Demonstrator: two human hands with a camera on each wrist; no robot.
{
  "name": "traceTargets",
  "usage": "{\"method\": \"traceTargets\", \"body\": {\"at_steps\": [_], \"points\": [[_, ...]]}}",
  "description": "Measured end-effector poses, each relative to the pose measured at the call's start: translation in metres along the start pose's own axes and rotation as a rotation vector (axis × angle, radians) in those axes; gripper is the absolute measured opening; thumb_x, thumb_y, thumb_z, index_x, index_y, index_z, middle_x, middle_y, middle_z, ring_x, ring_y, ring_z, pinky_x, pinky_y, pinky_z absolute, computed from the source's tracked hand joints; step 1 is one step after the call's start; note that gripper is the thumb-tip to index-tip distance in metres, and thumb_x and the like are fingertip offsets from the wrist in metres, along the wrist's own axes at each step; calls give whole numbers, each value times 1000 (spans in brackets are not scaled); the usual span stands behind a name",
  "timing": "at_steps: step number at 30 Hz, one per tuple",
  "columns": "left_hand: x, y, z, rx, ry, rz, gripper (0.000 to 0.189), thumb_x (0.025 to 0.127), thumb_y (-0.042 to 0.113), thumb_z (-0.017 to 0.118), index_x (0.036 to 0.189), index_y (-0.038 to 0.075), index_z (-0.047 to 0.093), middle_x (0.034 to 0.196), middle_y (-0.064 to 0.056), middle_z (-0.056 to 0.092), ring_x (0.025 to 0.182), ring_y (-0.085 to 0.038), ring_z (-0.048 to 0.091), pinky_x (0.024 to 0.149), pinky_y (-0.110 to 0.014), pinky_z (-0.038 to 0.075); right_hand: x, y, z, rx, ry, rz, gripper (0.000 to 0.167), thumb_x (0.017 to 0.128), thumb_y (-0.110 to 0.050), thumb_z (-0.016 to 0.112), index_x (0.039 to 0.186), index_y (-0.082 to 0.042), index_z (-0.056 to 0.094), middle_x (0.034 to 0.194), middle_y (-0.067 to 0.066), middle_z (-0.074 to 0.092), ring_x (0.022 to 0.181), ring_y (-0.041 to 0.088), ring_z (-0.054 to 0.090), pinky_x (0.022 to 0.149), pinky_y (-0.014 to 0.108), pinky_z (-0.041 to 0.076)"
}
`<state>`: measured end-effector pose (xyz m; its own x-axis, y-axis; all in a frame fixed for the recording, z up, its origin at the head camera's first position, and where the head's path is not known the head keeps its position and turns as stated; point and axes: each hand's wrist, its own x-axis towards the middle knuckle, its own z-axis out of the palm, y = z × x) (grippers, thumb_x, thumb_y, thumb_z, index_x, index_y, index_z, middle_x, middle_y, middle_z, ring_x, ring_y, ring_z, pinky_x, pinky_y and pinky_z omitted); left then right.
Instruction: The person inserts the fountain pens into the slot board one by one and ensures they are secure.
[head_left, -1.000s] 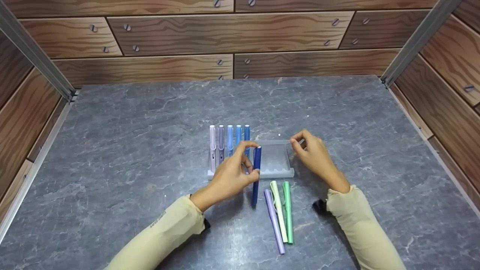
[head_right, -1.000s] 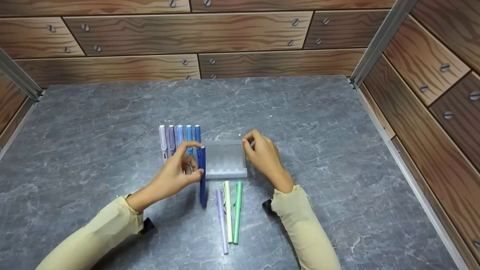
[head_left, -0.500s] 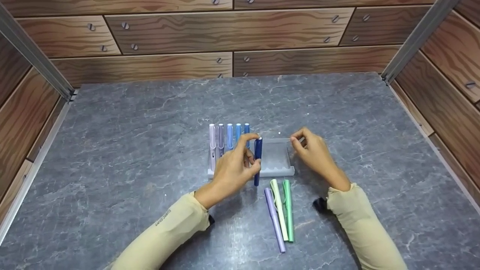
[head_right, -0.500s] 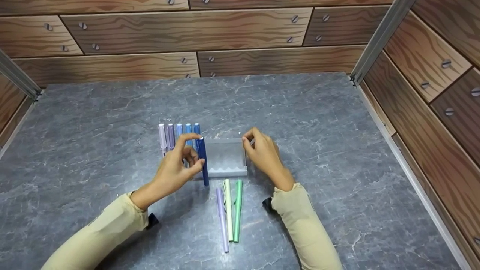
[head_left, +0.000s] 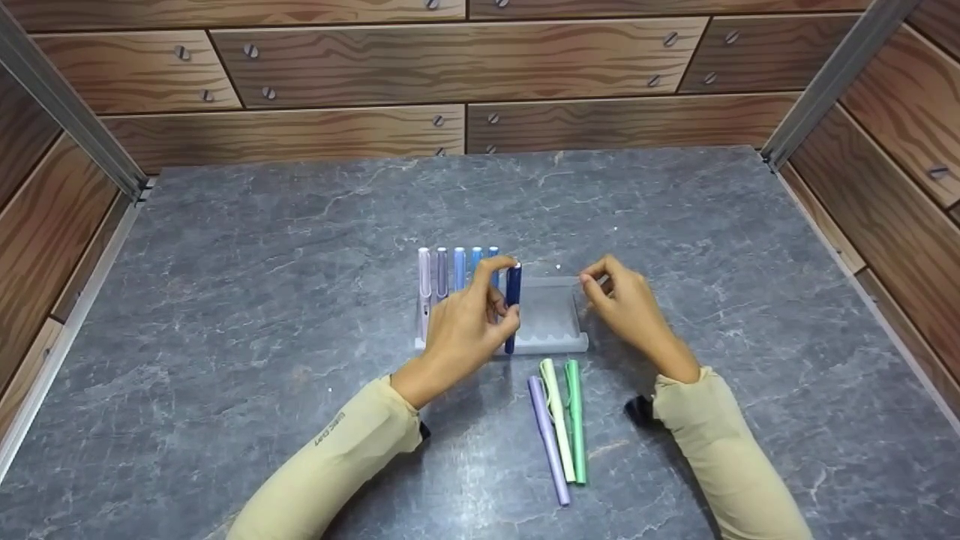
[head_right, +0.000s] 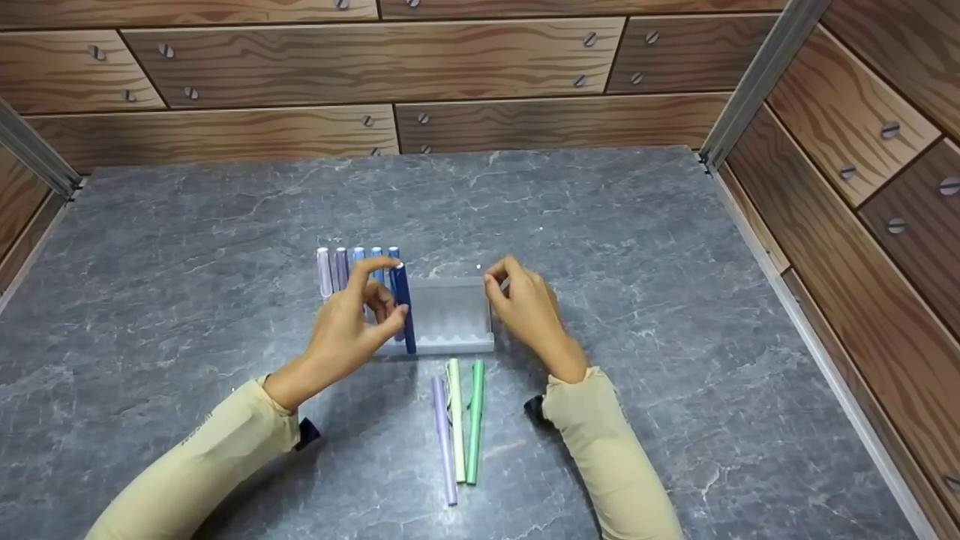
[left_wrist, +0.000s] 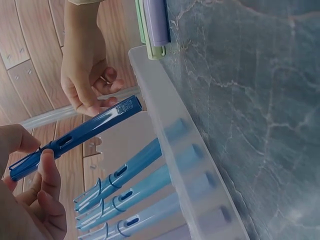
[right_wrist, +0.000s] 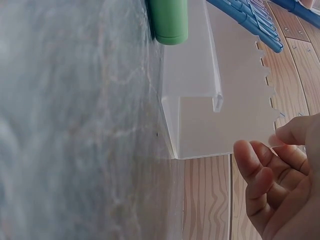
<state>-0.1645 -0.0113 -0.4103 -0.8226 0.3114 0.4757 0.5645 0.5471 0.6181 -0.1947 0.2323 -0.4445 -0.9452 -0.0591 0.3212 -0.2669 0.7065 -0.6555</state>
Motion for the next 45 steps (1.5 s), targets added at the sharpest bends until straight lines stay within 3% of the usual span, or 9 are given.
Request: {"method": "traceTargets", "body": {"at_steps": [21,26,33,45], "points": [[9,-11,9,136,111,90,48,81,13,67,122,22,45,71,5,64,50,-8,52,42,-21,34,0,1,1,21,-3,-5,10,93,-9,60,95,0,63,85,12,68,62,16,60,55,17,43],[10,-12,11,149,99,75,48,81,15,68,122,23,45,70,6,64,50,-8,51,42,-22,35,1,1,1,13,3,-11,9,92,-9,60,95,0,63,83,12,68,62,16,60,55,18,43],[9,-14,13,164,69,50,48,80,16,68,122,24,44,69,8,65,51,-8,53,42,-23,37,0,-1,-1,28,-10,-4,12,94,-11,59,96,0,62,86,13,68,62,26,66,53,17,42],[12,-13,16,147,-28,-4,51,82,16,68,126,20,42,71,6,66,48,-6,46,40,-18,32,1,-1,-1,28,-16,16,10,94,-10,59,96,0,62,86,13,68,62,21,64,53,17,44]]}}
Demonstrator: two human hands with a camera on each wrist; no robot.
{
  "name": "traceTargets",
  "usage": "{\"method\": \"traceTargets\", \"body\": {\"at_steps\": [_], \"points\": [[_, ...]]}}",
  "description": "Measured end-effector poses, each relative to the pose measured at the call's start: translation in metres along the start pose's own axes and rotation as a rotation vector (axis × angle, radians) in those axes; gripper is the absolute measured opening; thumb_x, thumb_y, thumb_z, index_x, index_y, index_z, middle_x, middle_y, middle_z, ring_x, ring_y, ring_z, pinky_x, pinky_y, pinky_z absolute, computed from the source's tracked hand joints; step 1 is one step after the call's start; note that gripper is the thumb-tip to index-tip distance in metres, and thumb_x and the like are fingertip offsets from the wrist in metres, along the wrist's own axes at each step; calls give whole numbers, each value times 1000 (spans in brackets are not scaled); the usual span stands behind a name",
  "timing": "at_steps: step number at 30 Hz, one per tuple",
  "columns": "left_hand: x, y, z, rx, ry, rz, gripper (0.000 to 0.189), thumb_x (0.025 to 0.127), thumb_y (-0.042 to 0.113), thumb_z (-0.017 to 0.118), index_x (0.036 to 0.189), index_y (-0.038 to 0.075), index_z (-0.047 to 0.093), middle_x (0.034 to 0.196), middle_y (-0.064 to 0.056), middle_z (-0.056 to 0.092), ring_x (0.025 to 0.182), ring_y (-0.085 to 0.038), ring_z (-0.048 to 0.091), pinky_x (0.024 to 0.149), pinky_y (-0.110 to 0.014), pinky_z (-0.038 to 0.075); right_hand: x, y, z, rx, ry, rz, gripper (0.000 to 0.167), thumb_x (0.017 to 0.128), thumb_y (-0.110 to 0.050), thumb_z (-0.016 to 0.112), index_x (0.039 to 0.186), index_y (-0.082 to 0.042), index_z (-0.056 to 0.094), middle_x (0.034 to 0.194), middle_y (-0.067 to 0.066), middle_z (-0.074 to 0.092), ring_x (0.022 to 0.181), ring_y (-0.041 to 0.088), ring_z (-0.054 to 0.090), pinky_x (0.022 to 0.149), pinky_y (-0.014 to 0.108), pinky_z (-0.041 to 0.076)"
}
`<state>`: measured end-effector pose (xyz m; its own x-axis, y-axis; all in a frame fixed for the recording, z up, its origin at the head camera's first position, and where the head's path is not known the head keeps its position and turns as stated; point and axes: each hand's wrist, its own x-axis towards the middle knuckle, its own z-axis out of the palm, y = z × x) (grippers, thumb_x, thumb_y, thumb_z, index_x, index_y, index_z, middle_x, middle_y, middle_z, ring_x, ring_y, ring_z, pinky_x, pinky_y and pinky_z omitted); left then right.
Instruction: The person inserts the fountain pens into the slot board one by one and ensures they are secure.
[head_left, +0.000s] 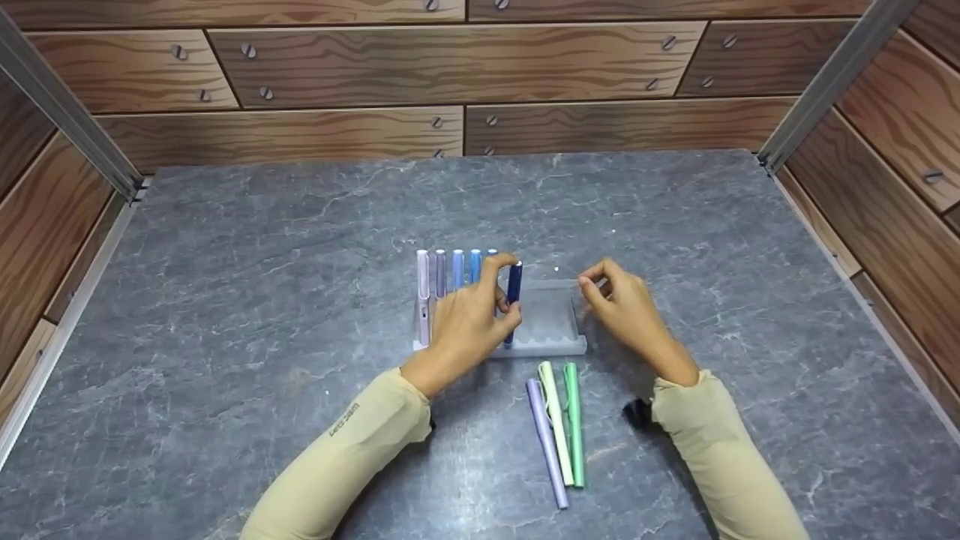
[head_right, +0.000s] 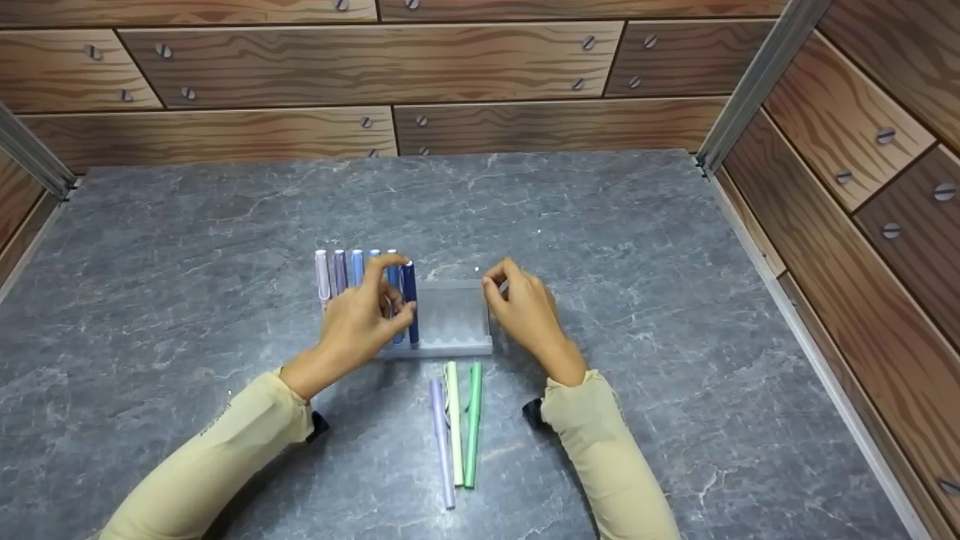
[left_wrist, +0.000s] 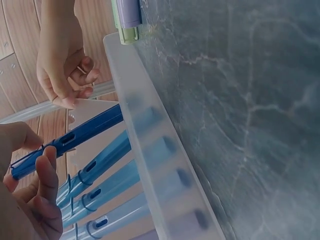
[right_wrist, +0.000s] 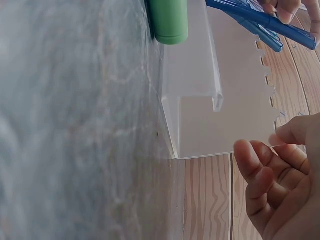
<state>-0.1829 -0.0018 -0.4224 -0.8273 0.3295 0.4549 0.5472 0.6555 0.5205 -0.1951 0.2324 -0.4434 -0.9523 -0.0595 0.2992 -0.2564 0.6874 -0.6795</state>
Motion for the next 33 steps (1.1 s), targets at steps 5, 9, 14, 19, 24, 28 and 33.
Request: {"method": "traceTargets", "body": {"at_steps": [5,9,14,19,24,28,33], "points": [[1,1,1,11,-56,-43,53,83,18,68,129,21,42,72,7,67,48,-8,49,40,-20,33,-1,1,1,10,-5,7,10,93,-9,59,96,0,62,85,13,68,62,24,65,53,17,43],[1,1,1,37,-79,-61,53,84,19,68,130,21,42,72,8,68,49,-10,53,40,-21,34,-1,1,2,17,-11,5,10,93,-9,60,96,0,62,85,14,68,62,25,65,52,17,44],[2,1,1,61,-79,-53,54,84,20,67,131,21,42,71,8,69,48,-11,54,40,-22,34,-1,1,1,15,-8,1,10,93,-9,59,96,1,62,86,14,68,62,27,66,51,16,42],[4,2,0,102,-65,-57,54,85,22,66,134,18,42,65,8,67,45,-10,51,38,-21,31,0,1,0,14,-7,-6,11,94,-9,59,97,1,62,88,15,68,64,33,67,51,15,41],[4,2,-3,107,-53,-58,58,86,23,66,138,18,40,68,9,69,47,-11,56,39,-21,33,0,1,0,14,-2,-17,11,94,-9,59,96,1,62,87,15,69,63,31,67,52,16,42],[1,2,-5,90,-48,-39,60,85,24,67,138,17,40,69,7,69,49,-12,56,40,-22,35,0,0,0,7,4,-26,11,94,-9,59,96,1,62,86,14,69,62,25,65,52,16,42],[-7,3,-5,49,-108,-20,64,85,29,69,138,13,39,70,4,68,46,-8,48,38,-18,31,-1,0,0,2,8,-18,11,93,-9,59,96,1,63,85,14,69,61,21,63,52,16,42]]}}
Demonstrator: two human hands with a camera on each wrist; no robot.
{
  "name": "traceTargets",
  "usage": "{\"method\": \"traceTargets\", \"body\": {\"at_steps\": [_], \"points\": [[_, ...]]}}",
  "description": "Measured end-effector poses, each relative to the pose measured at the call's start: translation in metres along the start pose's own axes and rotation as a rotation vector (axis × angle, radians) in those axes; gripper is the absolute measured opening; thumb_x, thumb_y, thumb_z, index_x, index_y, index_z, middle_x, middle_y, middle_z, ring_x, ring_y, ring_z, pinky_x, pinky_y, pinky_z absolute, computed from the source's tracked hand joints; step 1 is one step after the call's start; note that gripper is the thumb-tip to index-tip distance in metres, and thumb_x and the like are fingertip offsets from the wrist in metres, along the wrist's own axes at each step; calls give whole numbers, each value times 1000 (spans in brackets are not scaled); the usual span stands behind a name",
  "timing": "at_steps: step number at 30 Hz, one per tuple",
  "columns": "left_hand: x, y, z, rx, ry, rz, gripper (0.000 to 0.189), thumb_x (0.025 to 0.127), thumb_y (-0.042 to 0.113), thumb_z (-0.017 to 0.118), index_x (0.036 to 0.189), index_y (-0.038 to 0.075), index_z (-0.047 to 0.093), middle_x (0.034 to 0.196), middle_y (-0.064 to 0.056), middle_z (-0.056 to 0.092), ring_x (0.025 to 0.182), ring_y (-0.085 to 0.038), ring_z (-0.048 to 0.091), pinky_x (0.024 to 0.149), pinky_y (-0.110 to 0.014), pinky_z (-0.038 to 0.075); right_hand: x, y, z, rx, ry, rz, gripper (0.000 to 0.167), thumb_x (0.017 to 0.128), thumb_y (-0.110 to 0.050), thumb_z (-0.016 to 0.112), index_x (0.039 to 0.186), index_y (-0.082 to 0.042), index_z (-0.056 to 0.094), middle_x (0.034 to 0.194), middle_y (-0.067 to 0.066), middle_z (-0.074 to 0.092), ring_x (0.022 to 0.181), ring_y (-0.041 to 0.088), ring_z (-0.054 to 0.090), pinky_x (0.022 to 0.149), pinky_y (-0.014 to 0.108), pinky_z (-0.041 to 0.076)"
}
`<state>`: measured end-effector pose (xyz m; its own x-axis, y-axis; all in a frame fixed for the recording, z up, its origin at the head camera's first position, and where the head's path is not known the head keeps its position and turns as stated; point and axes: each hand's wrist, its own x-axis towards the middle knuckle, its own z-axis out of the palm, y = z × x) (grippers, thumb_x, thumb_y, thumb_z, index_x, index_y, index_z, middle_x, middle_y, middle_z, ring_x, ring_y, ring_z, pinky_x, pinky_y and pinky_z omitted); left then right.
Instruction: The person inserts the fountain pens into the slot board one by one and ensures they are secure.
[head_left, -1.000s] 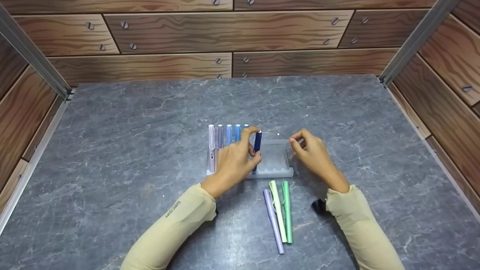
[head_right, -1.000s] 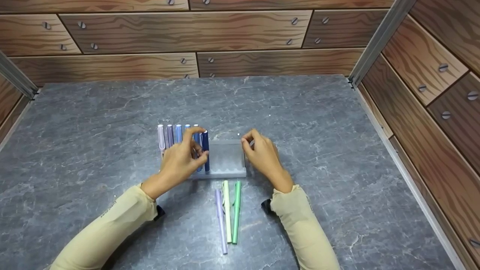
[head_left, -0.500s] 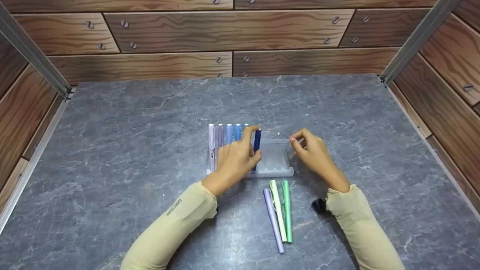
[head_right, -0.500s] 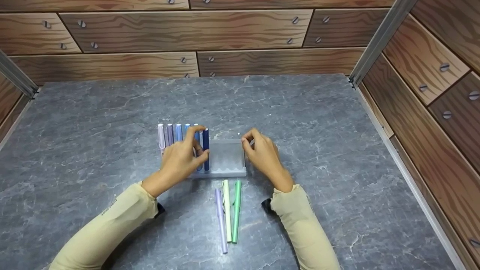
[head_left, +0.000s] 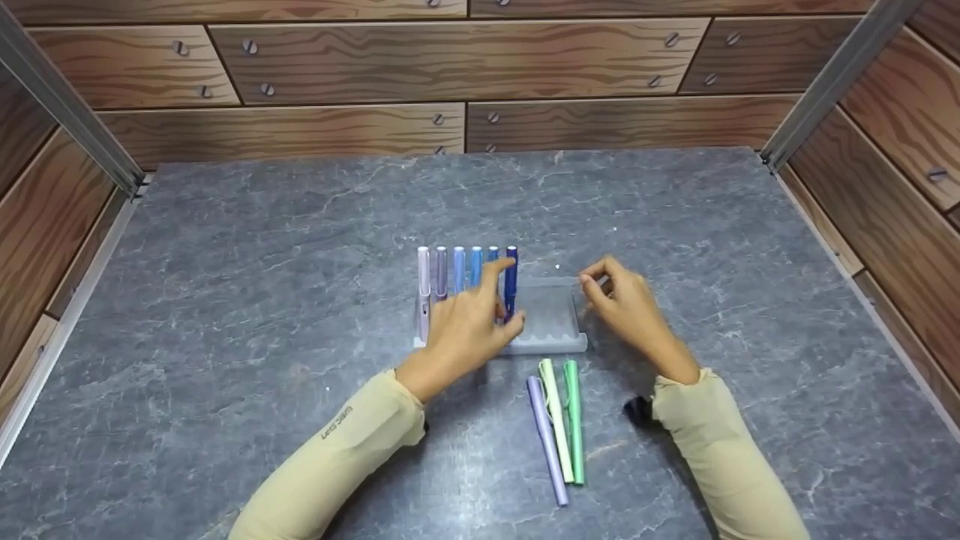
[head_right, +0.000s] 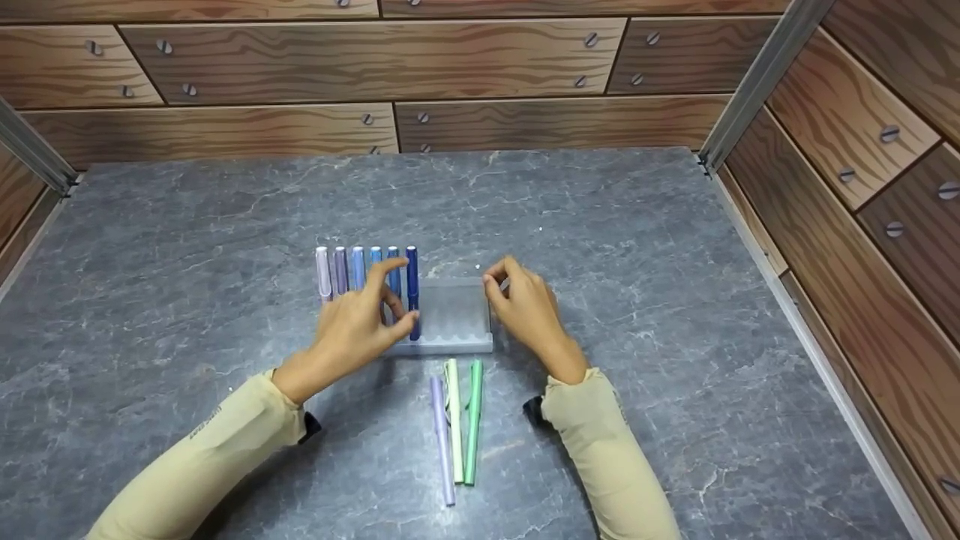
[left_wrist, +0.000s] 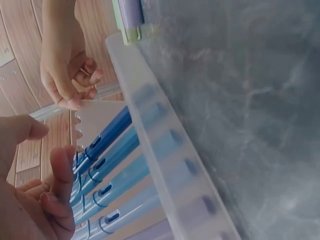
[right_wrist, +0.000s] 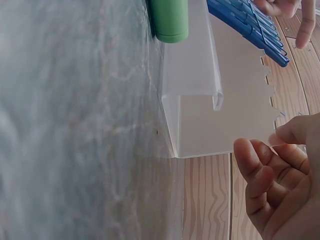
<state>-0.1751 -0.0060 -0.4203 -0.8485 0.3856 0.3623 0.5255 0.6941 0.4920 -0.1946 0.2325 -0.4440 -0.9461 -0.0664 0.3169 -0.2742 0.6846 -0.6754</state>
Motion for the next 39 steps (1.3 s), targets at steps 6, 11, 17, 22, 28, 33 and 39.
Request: {"method": "traceTargets", "body": {"at_steps": [6,11,17,22,28,33,39], "points": [[-9,4,-2,-16,-128,-21,71,84,41,70,141,13,37,74,4,68,46,-5,46,38,-17,34,1,0,0,-3,-8,6,11,93,-9,59,96,1,62,85,14,68,62,21,63,53,17,43],[-15,10,-3,-18,-203,-18,77,80,54,69,140,15,39,74,5,67,48,-6,48,40,-19,37,1,-2,-1,8,-7,9,11,94,-9,59,96,0,62,86,14,68,63,27,65,52,16,43],[-23,18,-4,-29,-289,-25,85,76,66,67,141,18,39,71,6,64,47,-5,47,40,-21,36,1,-1,-1,9,-9,5,10,94,-9,59,96,-1,62,86,13,68,61,26,65,51,16,43],[-31,21,-2,-7,-354,-16,92,72,72,65,142,16,40,61,10,54,42,-4,40,36,-18,29,0,-1,-2,13,-21,16,10,94,-10,59,96,0,62,86,13,68,61,25,65,51,16,43],[-40,22,4,86,-442,-21,93,70,78,61,139,19,42,54,10,42,42,-7,35,37,-23,27,1,0,-3,15,-17,22,10,93,-9,59,96,0,62,87,14,68,61,23,64,51,16,44],[-44,23,11,146,-531,-35,89,69,77,63,133,18,47,56,8,47,46,-12,44,41,-27,33,0,1,-1,13,-17,24,10,93,-9,59,95,0,63,86,13,68,59,14,62,51,16,44],[-44,25,18,146,-596,-48,85,69,74,66,126,14,50,61,6,51,51,-14,48,46,-29,36,1,2,-1,16,-18,20,10,93,-9,59,96,0,62,86,13,67,60,22,64,51,16,44]]}}
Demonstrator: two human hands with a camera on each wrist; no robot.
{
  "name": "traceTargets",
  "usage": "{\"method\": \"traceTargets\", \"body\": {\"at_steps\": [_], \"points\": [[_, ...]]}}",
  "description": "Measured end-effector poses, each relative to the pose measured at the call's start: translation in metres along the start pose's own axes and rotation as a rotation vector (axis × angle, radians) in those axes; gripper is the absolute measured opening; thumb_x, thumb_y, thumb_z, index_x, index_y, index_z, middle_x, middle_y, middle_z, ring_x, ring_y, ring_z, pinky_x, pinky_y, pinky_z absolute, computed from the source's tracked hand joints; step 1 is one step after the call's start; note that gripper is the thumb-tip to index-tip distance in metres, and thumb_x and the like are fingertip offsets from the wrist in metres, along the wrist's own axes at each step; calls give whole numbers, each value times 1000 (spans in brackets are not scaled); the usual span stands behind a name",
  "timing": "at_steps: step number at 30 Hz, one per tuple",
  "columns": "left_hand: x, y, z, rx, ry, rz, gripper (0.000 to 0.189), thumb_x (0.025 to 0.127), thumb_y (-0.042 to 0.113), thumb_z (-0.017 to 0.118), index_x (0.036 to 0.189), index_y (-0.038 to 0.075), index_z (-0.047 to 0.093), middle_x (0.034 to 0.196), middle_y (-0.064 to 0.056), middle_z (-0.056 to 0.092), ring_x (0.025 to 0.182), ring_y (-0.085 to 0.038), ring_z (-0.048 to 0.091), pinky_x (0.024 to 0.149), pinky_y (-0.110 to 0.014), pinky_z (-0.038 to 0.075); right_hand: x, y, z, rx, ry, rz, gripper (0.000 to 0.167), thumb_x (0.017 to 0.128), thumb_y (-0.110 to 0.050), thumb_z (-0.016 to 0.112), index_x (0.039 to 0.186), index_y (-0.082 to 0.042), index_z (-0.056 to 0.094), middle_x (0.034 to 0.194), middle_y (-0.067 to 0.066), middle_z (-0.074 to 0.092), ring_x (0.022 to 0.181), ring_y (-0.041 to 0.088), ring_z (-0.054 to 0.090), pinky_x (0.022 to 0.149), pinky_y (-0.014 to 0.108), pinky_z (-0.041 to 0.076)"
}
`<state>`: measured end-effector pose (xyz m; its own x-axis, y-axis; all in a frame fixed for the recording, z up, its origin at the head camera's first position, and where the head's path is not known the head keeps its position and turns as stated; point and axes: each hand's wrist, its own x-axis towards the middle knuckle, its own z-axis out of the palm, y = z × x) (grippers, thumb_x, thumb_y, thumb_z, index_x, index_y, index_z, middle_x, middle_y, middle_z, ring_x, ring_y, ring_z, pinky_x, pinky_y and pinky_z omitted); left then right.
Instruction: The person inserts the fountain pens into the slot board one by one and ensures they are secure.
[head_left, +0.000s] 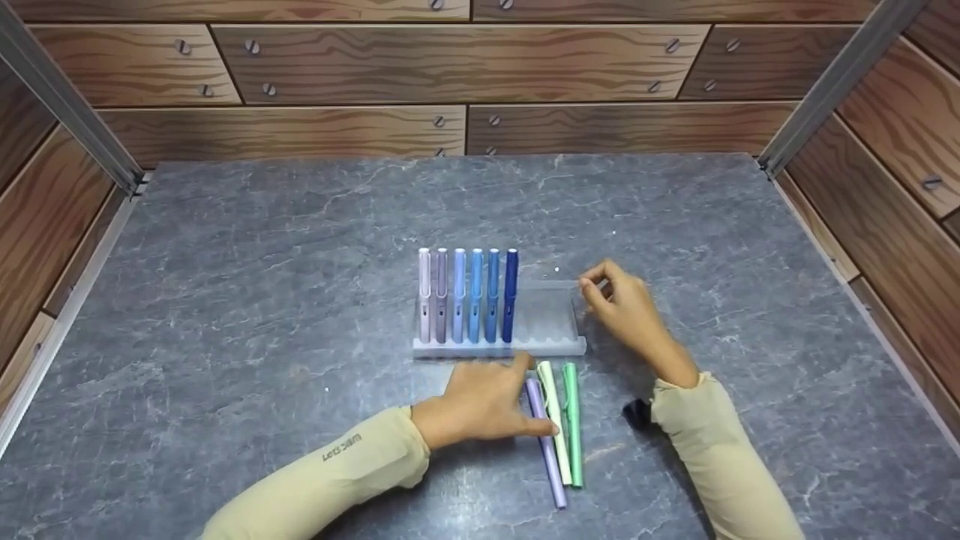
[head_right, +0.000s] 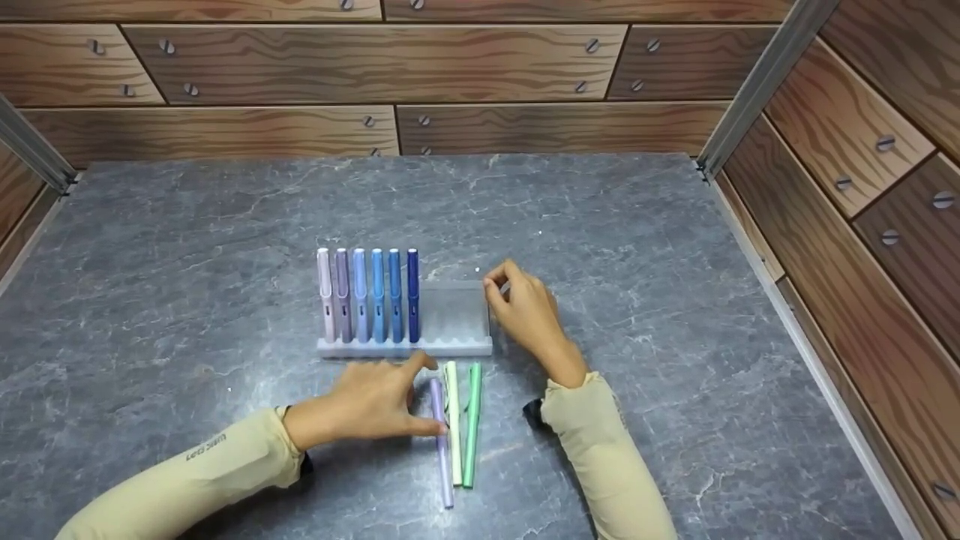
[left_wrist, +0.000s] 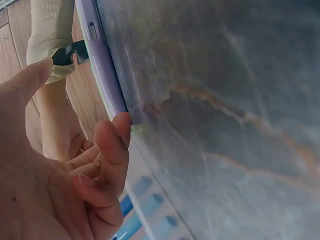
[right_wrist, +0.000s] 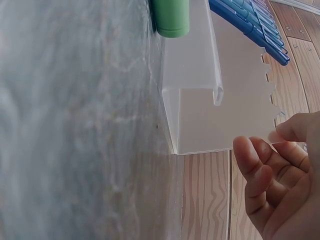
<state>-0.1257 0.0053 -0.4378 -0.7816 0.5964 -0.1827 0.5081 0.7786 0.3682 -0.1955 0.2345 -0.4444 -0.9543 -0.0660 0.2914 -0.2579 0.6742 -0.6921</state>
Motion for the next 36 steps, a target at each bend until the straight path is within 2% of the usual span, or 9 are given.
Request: {"method": "traceTargets", "body": {"at_steps": [6,13,19,25,27,31,36], "points": [[3,3,5,-16,-32,-13,81,69,70,70,121,12,50,65,6,52,56,-15,49,50,-30,37,0,-3,-1,-26,9,-18,10,94,-9,59,95,-1,62,85,12,68,60,24,65,50,16,43],[3,6,5,19,-66,-48,91,69,68,71,132,6,47,69,2,56,60,-17,51,53,-32,39,0,-4,0,-6,-5,-11,10,94,-9,58,96,0,62,85,13,68,61,27,65,51,16,44],[5,11,7,54,-61,-60,86,70,64,73,128,5,49,66,0,55,59,-18,52,53,-34,40,-1,-2,0,-4,1,-8,10,94,-9,58,95,1,62,86,14,68,61,28,65,51,15,44],[5,13,5,38,-50,-69,70,70,57,78,114,9,51,66,1,55,60,-18,53,53,-34,39,-1,-3,-1,13,-14,0,11,94,-8,58,97,2,61,88,16,68,64,34,66,51,15,45],[5,12,4,34,-57,-76,70,69,55,79,115,9,52,68,0,57,62,-18,54,53,-34,41,-1,-3,-1,15,-19,-1,11,94,-8,58,97,2,61,88,16,67,64,34,67,51,15,45],[5,10,1,23,-82,-91,80,69,55,79,126,6,50,76,-3,64,69,-20,60,57,-36,45,-1,-3,-2,16,-21,1,11,95,-9,58,96,1,61,88,16,67,64,34,67,51,15,45],[2,6,-3,-6,-100,-99,74,70,51,80,123,8,51,86,-4,68,81,-22,66,63,-39,49,-1,-2,-2,15,-27,6,11,95,-10,57,96,1,61,89,16,67,63,33,67,51,16,45]]}}
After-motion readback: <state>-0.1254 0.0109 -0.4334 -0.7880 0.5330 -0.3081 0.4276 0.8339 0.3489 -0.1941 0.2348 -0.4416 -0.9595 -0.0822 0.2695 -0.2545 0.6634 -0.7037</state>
